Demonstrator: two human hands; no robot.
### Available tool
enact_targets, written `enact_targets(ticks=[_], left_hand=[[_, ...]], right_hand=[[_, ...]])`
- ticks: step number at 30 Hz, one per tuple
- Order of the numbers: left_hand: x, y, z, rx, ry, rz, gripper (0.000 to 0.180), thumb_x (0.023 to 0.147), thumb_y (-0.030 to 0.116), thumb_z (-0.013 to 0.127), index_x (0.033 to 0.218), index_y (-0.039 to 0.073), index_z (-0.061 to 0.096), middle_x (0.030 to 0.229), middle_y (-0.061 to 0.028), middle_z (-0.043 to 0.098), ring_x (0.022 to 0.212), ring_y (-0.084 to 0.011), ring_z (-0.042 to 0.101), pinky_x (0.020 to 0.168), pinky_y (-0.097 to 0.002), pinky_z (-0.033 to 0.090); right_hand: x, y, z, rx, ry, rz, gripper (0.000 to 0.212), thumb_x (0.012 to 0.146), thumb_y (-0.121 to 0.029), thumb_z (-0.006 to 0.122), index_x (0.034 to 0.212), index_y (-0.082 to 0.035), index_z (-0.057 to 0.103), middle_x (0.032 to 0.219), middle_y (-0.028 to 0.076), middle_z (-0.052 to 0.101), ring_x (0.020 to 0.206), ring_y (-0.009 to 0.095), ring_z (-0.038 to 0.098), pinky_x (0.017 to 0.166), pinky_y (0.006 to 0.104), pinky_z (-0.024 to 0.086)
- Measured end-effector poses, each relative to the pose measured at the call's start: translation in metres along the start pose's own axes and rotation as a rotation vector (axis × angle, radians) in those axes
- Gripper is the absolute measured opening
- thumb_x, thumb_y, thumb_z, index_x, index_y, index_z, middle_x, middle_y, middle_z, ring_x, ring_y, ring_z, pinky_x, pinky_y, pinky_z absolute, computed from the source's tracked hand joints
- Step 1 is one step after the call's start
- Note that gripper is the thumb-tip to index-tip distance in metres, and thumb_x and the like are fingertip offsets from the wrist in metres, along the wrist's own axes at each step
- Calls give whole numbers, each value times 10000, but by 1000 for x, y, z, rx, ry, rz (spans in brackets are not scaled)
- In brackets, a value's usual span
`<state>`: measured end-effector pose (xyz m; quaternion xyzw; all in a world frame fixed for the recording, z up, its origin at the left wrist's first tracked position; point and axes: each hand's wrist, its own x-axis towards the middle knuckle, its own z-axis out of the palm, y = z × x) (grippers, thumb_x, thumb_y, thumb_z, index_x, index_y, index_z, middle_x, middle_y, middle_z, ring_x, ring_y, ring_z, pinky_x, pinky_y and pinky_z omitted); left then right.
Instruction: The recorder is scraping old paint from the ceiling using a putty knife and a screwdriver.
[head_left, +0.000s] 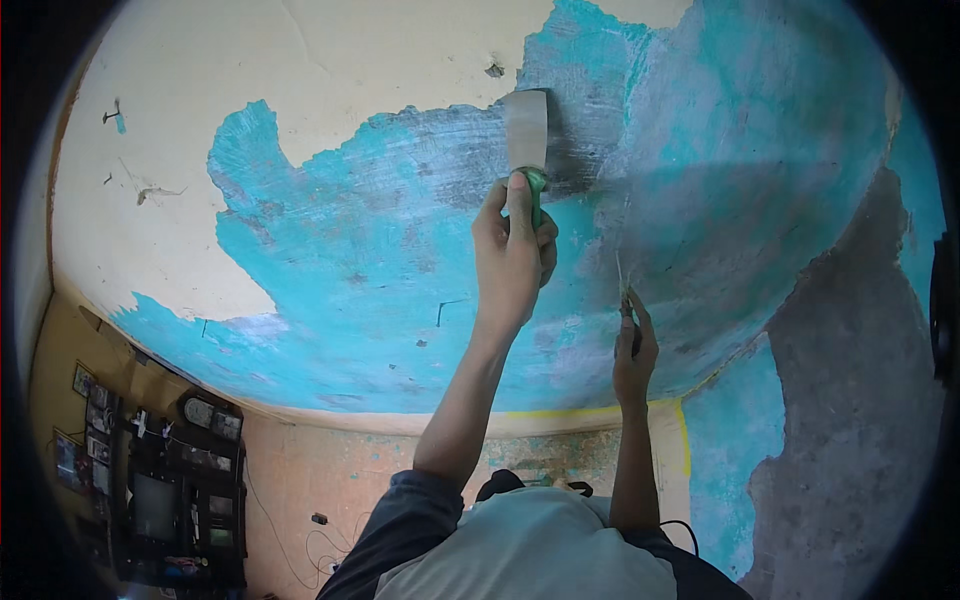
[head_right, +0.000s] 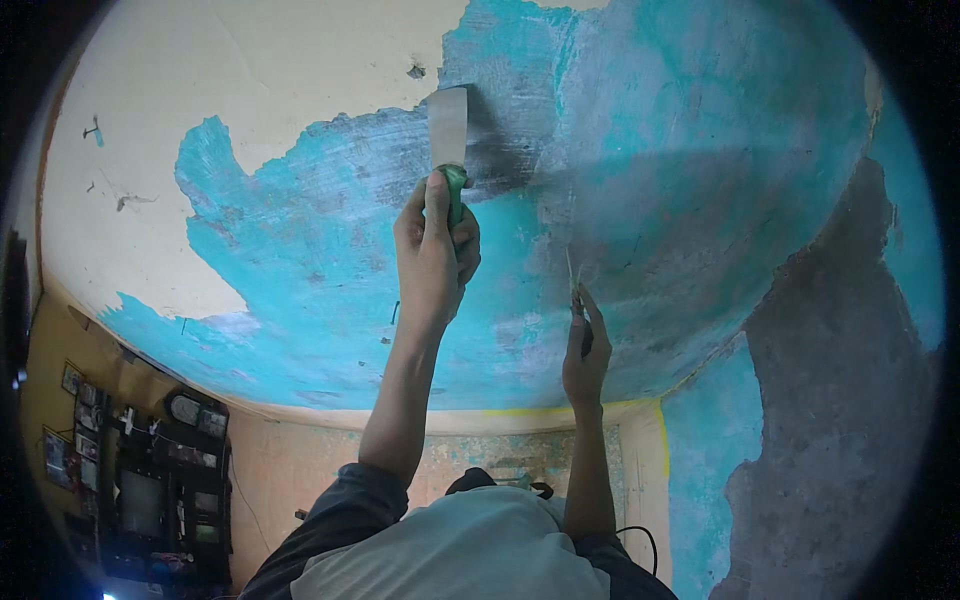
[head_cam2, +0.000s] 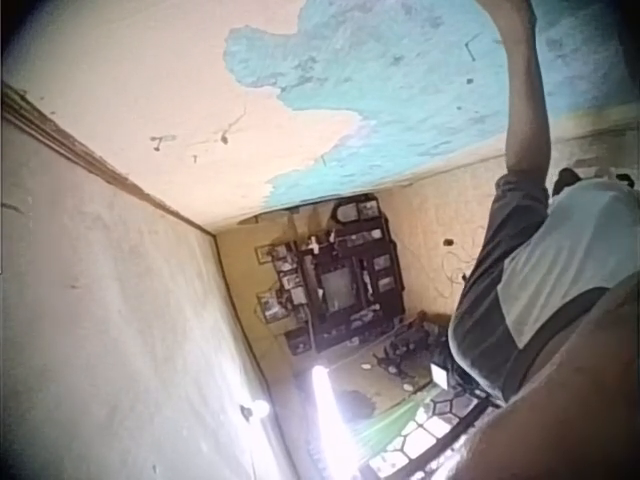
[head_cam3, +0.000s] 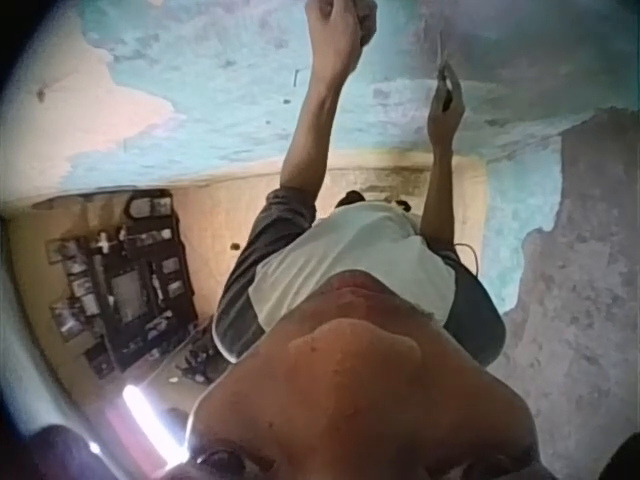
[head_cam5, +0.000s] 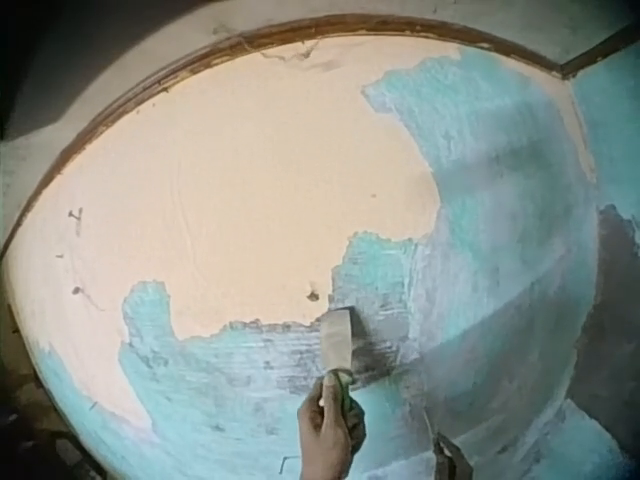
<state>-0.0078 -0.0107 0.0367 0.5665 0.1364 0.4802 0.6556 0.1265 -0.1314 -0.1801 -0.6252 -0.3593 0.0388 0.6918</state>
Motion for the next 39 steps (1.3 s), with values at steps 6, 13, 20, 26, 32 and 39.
enact_targets(ticks=[6,13,20,26,32,39], left_hand=[[-13,-33,-18,9,18,-8,432,1124,437,458,1083,36,615,646,59,392,469,-7,286,403,-217,202],[-7,-38,-25,-30,-104,66,411,1135,426,422,1011,67,580,654,55,427,495,-11,324,423,-216,247],[-7,-30,-15,-53,12,36,390,1124,416,466,970,72,568,660,51,428,486,-12,312,413,-225,235],[8,-7,-23,142,14,51,410,1115,412,495,964,44,598,632,53,426,478,-16,328,419,-232,234],[14,-8,-19,162,5,85,405,1114,419,499,932,64,570,634,68,383,484,-15,288,421,-238,199],[0,-20,-19,99,27,13,407,1107,437,506,1012,53,603,642,67,393,479,-14,300,416,-229,206]], right_hand=[[-2,0,5,15,38,-29,398,1111,-155,476,1485,-49,558,1110,32,708,655,53,356,588,247,333],[-1,-2,3,23,37,3,397,1110,-164,482,1479,-45,563,1159,41,713,659,53,356,591,245,333],[0,1,1,7,32,-36,401,1113,-201,493,1479,-53,567,1142,36,724,640,51,323,577,257,311],[0,7,-2,12,7,24,405,1113,-209,495,1485,-65,566,1073,22,714,628,54,301,566,266,295],[1,10,4,24,50,-34,405,1113,-196,491,1494,-75,558,1034,14,703,623,52,302,552,267,285],[-1,3,4,13,45,-40,409,1115,-196,488,1498,-68,550,1161,45,728,623,44,309,553,253,296]])
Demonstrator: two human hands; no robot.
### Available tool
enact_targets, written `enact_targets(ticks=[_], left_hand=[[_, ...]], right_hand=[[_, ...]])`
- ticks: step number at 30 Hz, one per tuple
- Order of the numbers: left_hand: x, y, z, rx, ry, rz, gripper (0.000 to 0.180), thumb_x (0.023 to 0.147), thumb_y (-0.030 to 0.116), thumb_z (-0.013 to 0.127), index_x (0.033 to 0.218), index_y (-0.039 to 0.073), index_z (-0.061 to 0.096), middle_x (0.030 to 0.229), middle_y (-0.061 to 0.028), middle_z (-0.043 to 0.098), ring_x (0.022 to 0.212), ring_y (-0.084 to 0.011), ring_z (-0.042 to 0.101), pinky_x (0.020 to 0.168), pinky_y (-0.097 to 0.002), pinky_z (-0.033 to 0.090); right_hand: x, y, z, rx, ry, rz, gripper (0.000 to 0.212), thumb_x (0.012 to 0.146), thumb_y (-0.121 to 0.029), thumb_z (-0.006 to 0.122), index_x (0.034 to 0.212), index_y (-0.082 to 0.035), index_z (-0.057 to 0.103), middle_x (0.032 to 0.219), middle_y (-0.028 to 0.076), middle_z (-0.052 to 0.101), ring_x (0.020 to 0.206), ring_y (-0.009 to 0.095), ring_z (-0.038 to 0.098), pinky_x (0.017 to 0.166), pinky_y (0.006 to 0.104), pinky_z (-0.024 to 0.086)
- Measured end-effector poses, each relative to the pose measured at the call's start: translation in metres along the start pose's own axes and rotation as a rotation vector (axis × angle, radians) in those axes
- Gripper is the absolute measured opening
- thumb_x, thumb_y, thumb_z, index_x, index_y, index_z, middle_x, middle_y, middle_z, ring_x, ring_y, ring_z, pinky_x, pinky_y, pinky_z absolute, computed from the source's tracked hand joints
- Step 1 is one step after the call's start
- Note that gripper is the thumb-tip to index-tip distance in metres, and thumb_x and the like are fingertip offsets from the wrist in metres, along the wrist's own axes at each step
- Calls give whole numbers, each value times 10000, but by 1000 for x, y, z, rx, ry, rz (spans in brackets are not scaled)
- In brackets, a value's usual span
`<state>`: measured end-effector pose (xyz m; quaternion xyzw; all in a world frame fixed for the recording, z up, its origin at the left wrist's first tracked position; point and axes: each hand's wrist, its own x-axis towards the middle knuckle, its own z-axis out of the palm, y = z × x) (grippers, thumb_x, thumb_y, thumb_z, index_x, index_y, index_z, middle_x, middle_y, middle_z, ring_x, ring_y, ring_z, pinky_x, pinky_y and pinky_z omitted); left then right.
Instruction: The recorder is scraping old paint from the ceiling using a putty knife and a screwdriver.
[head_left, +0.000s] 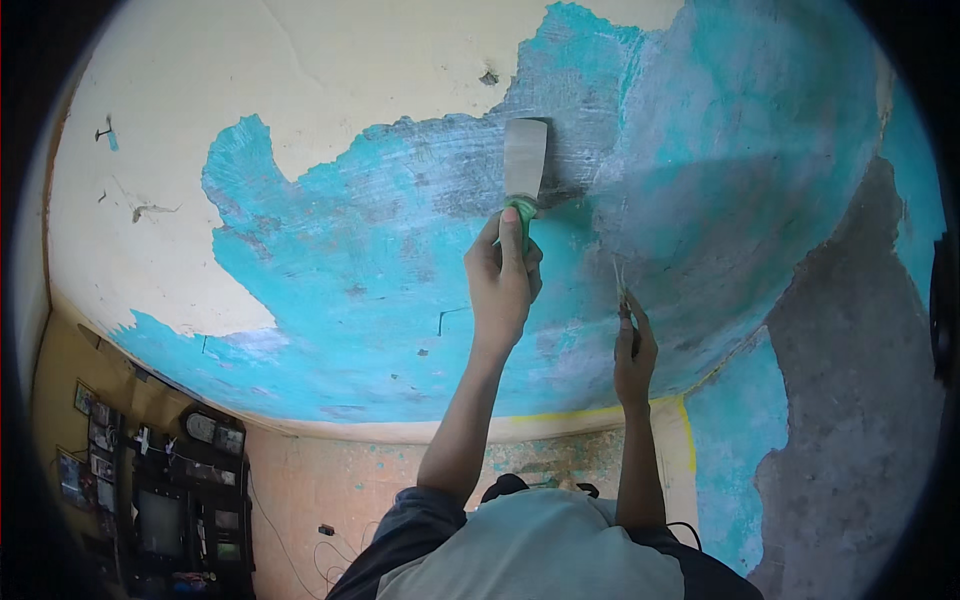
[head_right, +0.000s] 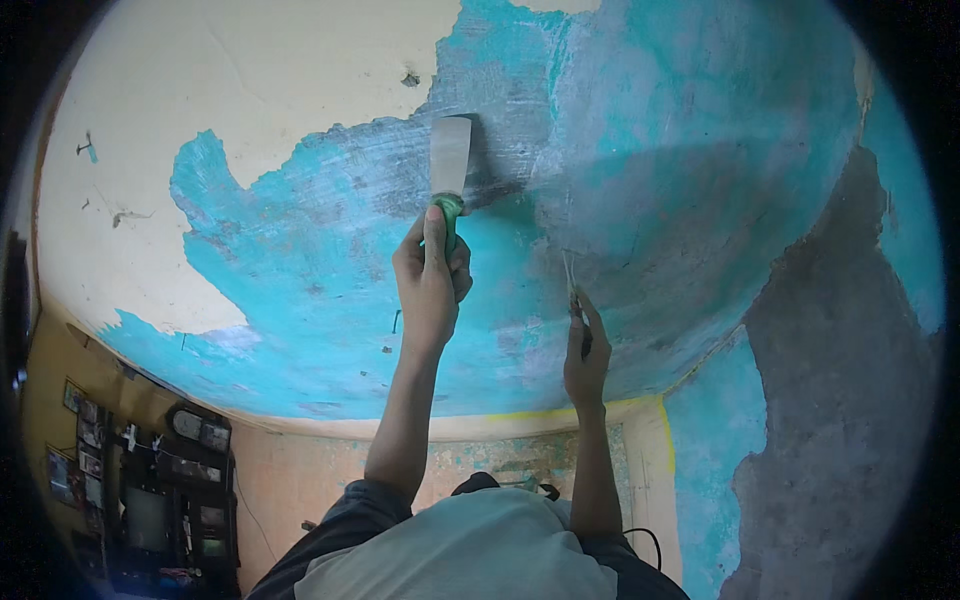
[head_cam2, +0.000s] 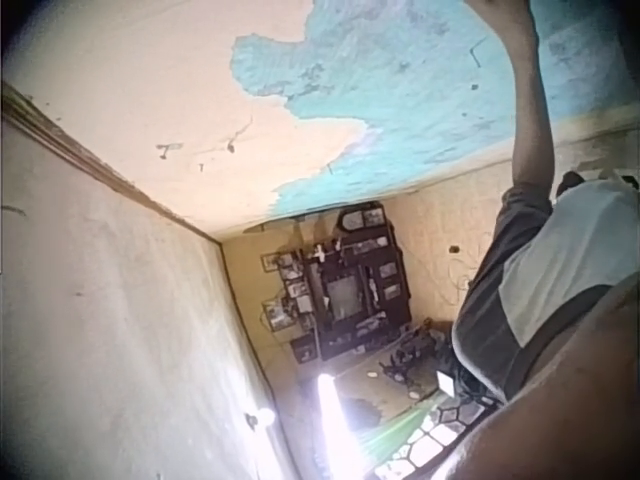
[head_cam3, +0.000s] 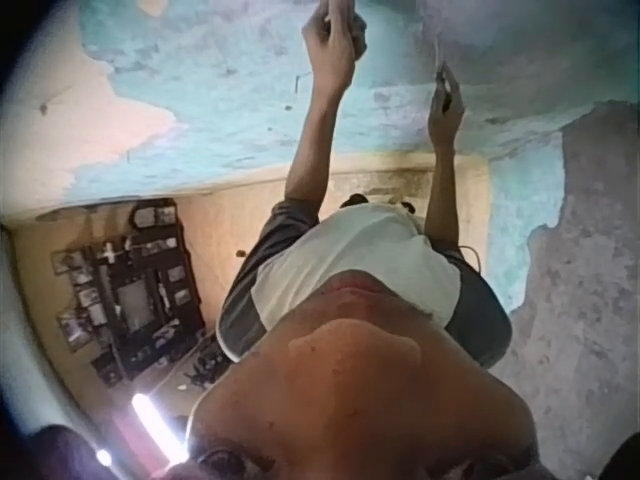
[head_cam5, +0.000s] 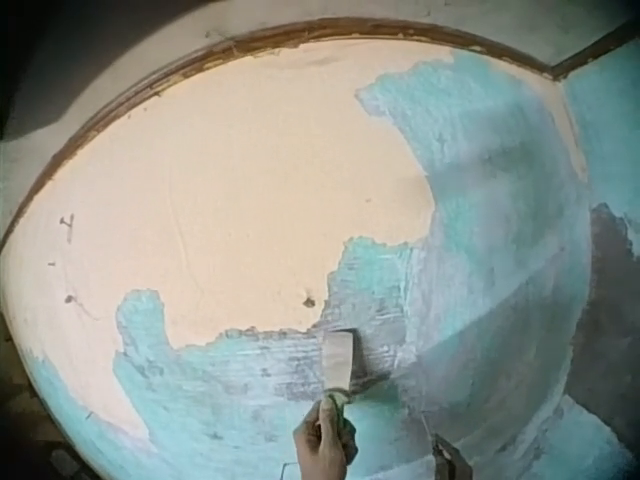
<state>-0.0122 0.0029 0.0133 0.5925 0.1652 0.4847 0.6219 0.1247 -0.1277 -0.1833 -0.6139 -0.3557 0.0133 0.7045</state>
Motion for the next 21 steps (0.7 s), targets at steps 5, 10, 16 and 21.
enact_targets(ticks=[5,10,16,21], left_hand=[[11,11,2,-44,-32,52,431,1112,429,495,1094,23,638,626,62,400,470,-16,308,411,-227,219],[-1,4,1,-91,-23,-5,424,1112,438,494,1064,37,621,633,66,377,475,-19,276,404,-233,200],[8,6,-5,-75,-36,18,428,1109,450,495,1047,46,622,638,61,377,468,-16,279,411,-228,178],[12,16,2,-73,-60,12,420,1113,443,487,1052,53,630,624,67,388,466,-15,287,412,-233,198]], right_hand=[[-5,-2,-2,-34,-43,41,403,1115,-201,493,1489,-66,562,942,-11,666,624,45,307,545,259,281],[-5,-4,1,-51,-14,8,398,1113,-188,497,1484,-64,567,816,-32,574,622,50,300,543,267,258],[-5,-11,4,-29,-26,17,398,1110,-180,502,1485,-66,566,772,-41,508,621,56,292,545,274,256],[-5,0,1,-22,-28,32,404,1110,-191,506,1492,-73,561,763,-40,510,614,58,290,543,275,259]])
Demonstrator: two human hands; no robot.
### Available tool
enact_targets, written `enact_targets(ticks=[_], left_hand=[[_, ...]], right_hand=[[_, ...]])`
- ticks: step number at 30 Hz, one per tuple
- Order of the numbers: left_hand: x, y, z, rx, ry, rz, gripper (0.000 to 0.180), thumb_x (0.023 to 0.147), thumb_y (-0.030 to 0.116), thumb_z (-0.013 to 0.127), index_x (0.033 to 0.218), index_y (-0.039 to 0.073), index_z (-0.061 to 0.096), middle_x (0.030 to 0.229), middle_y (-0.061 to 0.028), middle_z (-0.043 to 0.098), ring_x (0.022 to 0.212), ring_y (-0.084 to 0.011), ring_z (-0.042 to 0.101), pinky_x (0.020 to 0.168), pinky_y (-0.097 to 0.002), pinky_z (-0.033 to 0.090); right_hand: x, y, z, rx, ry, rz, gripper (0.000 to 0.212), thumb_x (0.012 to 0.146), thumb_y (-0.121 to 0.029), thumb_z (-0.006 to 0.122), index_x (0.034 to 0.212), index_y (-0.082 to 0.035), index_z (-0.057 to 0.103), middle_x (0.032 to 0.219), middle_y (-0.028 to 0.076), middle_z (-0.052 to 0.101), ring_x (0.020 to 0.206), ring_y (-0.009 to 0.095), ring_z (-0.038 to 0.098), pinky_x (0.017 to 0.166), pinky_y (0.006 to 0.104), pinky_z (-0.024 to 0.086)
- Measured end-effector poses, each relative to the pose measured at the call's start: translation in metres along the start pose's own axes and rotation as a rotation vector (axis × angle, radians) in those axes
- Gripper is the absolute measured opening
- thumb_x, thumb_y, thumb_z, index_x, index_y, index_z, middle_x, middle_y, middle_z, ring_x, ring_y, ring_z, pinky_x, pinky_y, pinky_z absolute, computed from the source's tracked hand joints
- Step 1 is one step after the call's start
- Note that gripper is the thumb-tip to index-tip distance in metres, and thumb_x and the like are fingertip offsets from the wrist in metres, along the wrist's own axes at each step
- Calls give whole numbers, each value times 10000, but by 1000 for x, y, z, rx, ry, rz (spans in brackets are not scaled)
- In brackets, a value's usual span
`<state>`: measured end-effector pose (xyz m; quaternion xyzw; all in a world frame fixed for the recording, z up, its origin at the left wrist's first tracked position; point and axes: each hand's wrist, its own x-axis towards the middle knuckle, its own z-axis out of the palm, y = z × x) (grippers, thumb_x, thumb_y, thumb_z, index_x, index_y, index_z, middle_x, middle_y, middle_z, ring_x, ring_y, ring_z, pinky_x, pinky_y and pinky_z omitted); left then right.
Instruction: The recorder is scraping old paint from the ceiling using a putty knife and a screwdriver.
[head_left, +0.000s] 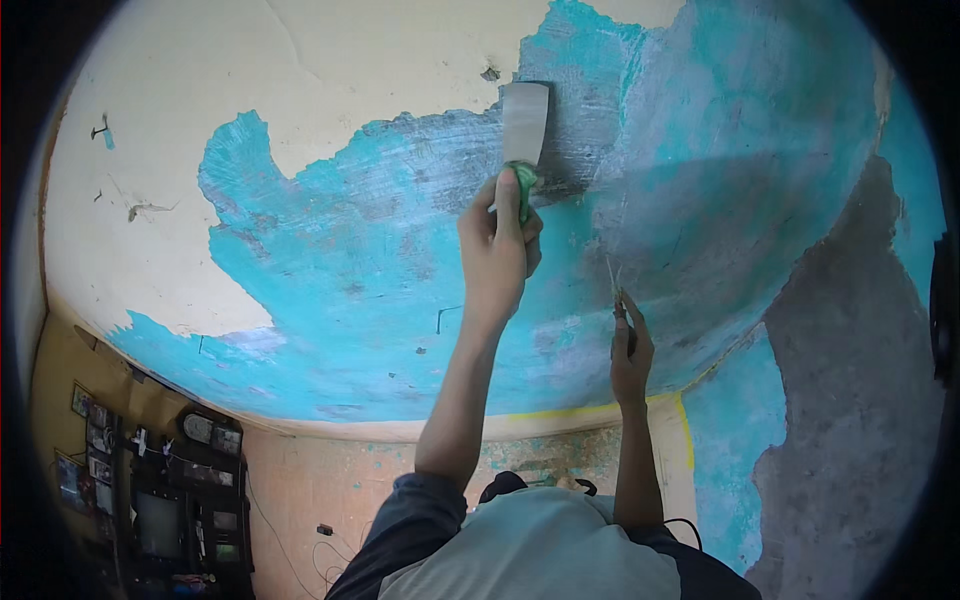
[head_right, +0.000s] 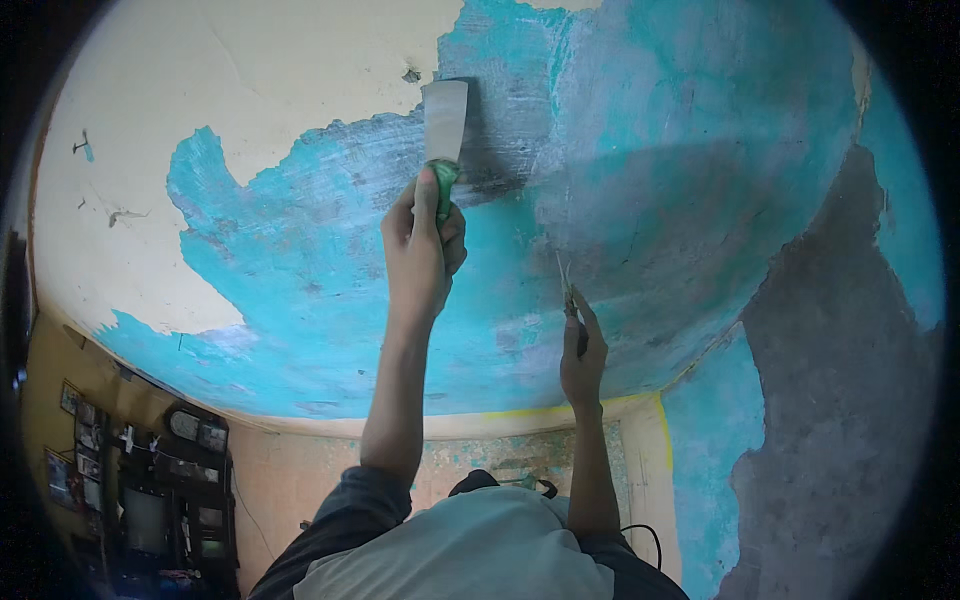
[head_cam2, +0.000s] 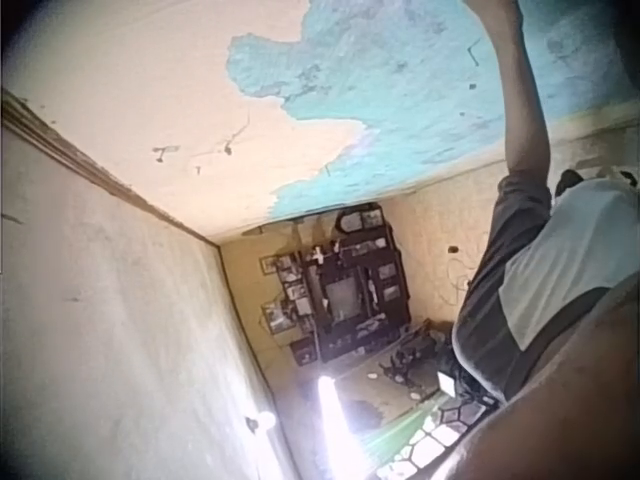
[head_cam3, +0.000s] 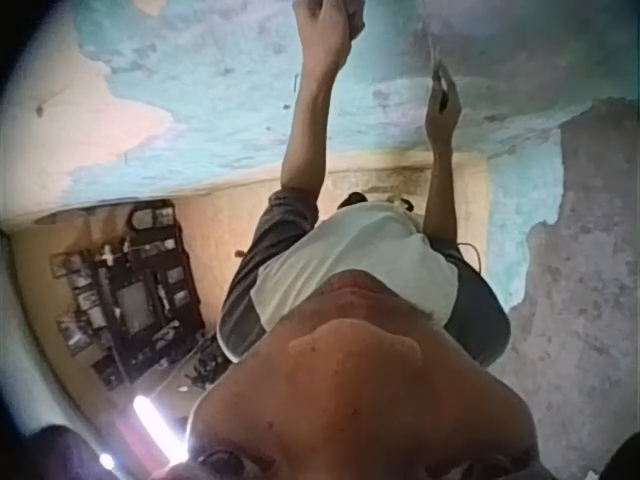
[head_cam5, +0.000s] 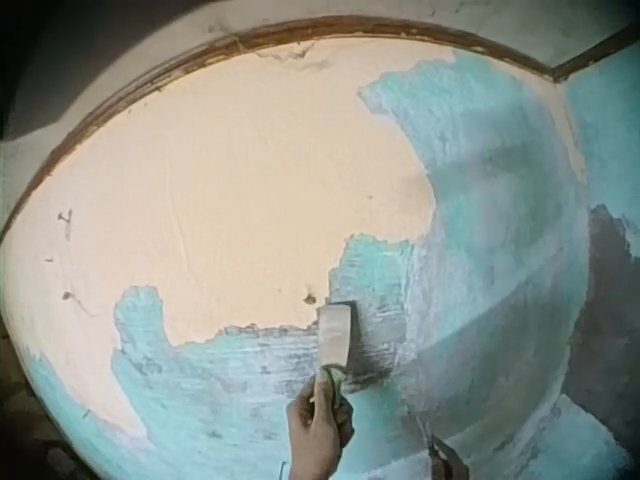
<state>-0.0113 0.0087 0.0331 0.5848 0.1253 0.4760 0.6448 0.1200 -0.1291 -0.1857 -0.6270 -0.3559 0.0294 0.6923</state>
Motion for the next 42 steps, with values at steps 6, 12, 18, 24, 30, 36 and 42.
enact_targets(ticks=[6,12,18,24,30,36,42], left_hand=[[-7,-7,-4,-45,14,-34,398,1107,443,505,991,72,591,633,64,383,477,-13,270,409,-234,187],[-3,7,-5,-111,-31,-88,380,1109,428,506,1059,69,622,638,75,371,477,-11,268,409,-222,180],[7,16,-1,-57,-18,-37,396,1111,417,507,1103,45,644,644,70,380,481,-15,264,413,-227,182],[-9,6,-1,-112,-16,-113,385,1110,423,503,1121,62,637,645,70,383,469,-15,278,394,-225,189],[-6,8,-4,-123,-25,-99,392,1112,430,494,1130,68,641,659,72,372,473,-8,273,388,-207,183],[4,17,5,-39,30,-42,429,1108,452,497,1084,53,653,638,70,390,468,-15,279,419,-228,186],[-10,7,6,-165,-2,-111,377,1120,409,485,1088,53,605,672,67,376,490,-5,266,407,-208,171]], right_hand=[[0,-4,-1,-36,-5,-7,406,1110,-190,506,1497,-76,556,779,-34,549,617,53,301,545,276,262],[-1,-3,-1,-19,-24,8,405,1108,-179,511,1495,-67,555,876,-24,615,622,53,309,545,269,283],[1,-2,1,27,-19,1,402,1108,-176,511,1487,-49,557,924,-7,652,622,51,316,547,265,289],[0,0,1,6,14,-48,400,1108,-176,511,1485,-51,560,971,18,689,620,55,314,542,271,289],[-3,-1,-6,-20,-24,17,405,1110,-183,509,1493,-61,555,1091,37,730,620,50,306,545,262,290],[0,-1,-3,12,-10,11,407,1110,-184,510,1498,-73,555,920,-6,659,624,50,302,547,262,276],[-2,4,-8,-14,-12,45,400,1107,-189,518,1485,-71,569,903,-11,636,629,59,313,557,266,284]])
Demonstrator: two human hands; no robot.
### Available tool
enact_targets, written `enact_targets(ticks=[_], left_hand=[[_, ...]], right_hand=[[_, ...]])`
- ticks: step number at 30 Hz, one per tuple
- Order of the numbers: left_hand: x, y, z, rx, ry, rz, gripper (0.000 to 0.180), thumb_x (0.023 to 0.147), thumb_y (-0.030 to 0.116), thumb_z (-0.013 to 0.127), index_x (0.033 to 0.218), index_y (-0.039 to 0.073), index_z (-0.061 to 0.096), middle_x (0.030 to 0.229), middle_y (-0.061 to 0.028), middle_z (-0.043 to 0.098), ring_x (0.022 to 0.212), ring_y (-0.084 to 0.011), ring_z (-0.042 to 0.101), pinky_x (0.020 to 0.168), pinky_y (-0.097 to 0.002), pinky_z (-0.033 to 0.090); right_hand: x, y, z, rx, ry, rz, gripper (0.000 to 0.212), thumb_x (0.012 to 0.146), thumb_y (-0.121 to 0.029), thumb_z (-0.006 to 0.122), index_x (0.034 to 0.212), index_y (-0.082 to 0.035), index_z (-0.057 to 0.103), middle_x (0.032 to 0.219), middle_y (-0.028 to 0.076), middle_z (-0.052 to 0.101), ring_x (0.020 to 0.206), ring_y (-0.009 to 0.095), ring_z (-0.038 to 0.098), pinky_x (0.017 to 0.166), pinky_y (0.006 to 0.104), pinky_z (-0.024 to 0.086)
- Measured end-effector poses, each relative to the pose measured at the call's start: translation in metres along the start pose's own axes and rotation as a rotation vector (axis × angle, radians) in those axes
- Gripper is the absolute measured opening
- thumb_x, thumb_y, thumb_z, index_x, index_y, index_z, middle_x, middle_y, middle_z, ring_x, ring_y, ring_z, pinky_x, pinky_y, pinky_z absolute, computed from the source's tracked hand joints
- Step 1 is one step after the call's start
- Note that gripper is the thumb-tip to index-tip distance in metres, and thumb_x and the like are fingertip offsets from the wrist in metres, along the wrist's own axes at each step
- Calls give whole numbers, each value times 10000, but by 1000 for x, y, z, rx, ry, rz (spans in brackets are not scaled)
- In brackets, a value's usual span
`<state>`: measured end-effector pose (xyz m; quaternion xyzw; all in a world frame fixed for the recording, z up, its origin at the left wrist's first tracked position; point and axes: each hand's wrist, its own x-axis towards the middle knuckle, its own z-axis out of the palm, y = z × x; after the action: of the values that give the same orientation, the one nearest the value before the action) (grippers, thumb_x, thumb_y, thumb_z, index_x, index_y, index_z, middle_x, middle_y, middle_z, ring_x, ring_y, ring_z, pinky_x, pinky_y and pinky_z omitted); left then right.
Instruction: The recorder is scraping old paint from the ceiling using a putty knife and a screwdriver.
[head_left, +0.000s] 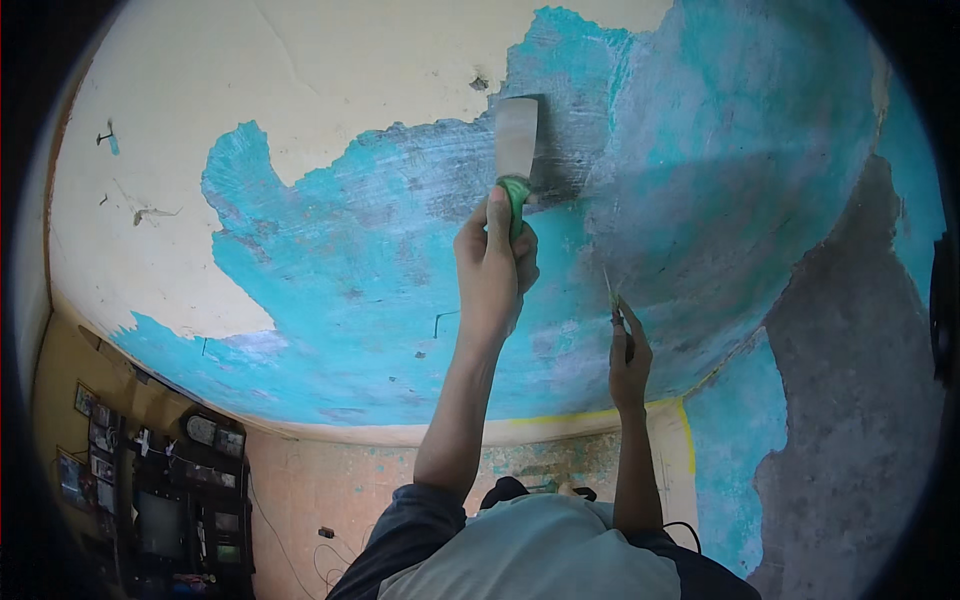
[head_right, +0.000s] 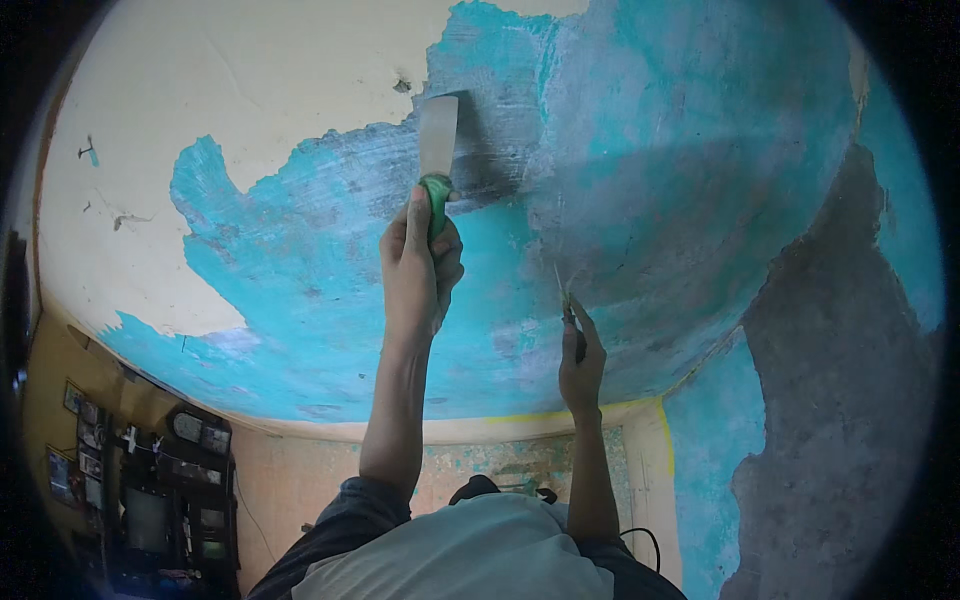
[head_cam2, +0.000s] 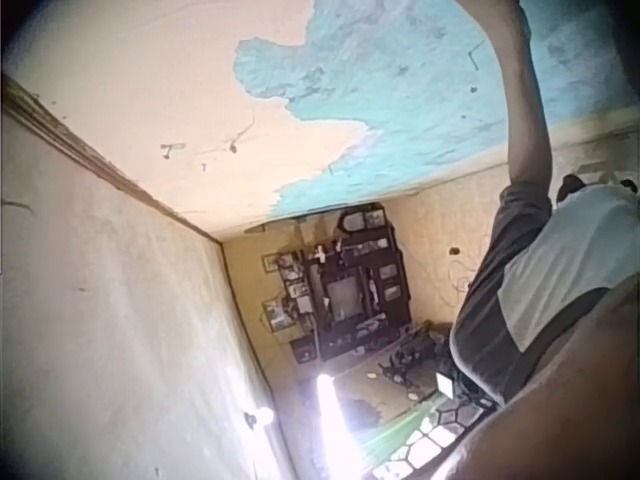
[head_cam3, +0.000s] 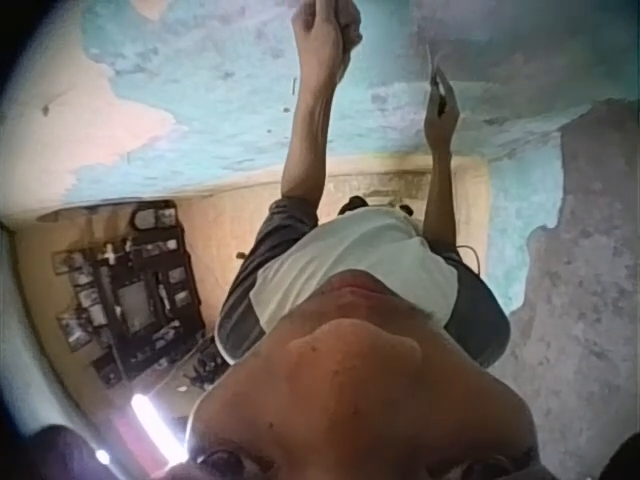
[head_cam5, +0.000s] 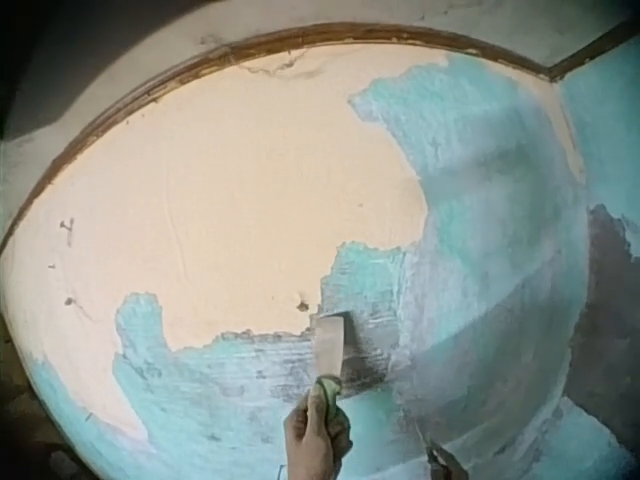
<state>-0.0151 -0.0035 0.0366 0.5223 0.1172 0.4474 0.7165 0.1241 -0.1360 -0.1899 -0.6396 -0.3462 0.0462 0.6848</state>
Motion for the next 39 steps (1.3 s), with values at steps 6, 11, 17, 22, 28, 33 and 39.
enact_targets(ticks=[6,11,17,22,28,33,39], left_hand=[[6,-10,0,163,37,149,382,1115,430,487,1157,65,589,705,60,404,498,-6,276,415,-210,183],[-5,-14,-2,81,-8,62,362,1118,426,481,1128,74,564,704,54,406,505,-5,290,422,-207,201],[-2,-9,4,116,-21,137,351,1120,406,482,1256,85,532,755,39,462,512,-3,311,422,-203,211],[-4,-33,-1,134,160,320,345,1127,352,478,1366,108,433,838,14,492,531,-8,339,418,-205,229],[-3,-27,4,82,45,264,379,1129,348,470,1431,141,376,837,17,460,539,-18,337,412,-213,226],[11,-24,11,55,40,240,371,1133,351,453,1422,134,368,802,20,433,531,-24,320,414,-216,216],[6,-33,15,169,117,310,363,1139,333,435,1405,100,354,786,13,438,522,-27,326,412,-226,224]], right_hand=[[1,-2,2,11,6,-39,394,1104,-172,516,1481,-75,575,915,-16,647,632,58,318,562,260,295],[3,0,2,46,12,-35,392,1104,-159,510,1479,-66,575,885,-27,630,628,52,315,557,258,286],[4,4,2,27,-10,-22,397,1106,-170,510,1484,-64,569,776,-51,528,620,50,290,547,268,252],[5,-2,-1,31,-30,-21,406,1106,-188,516,1492,-70,563,897,-21,639,628,48,305,556,260,280],[6,12,-3,28,-14,-44,409,1107,-197,516,1495,-76,561,1059,19,712,635,50,319,565,254,302],[8,8,-3,12,-30,-18,409,1109,-205,510,1496,-82,561,1008,16,695,632,55,317,560,262,293],[7,5,-6,-7,-48,-3,398,1111,-213,507,1483,-90,577,880,-12,620,628,57,307,557,271,273]])
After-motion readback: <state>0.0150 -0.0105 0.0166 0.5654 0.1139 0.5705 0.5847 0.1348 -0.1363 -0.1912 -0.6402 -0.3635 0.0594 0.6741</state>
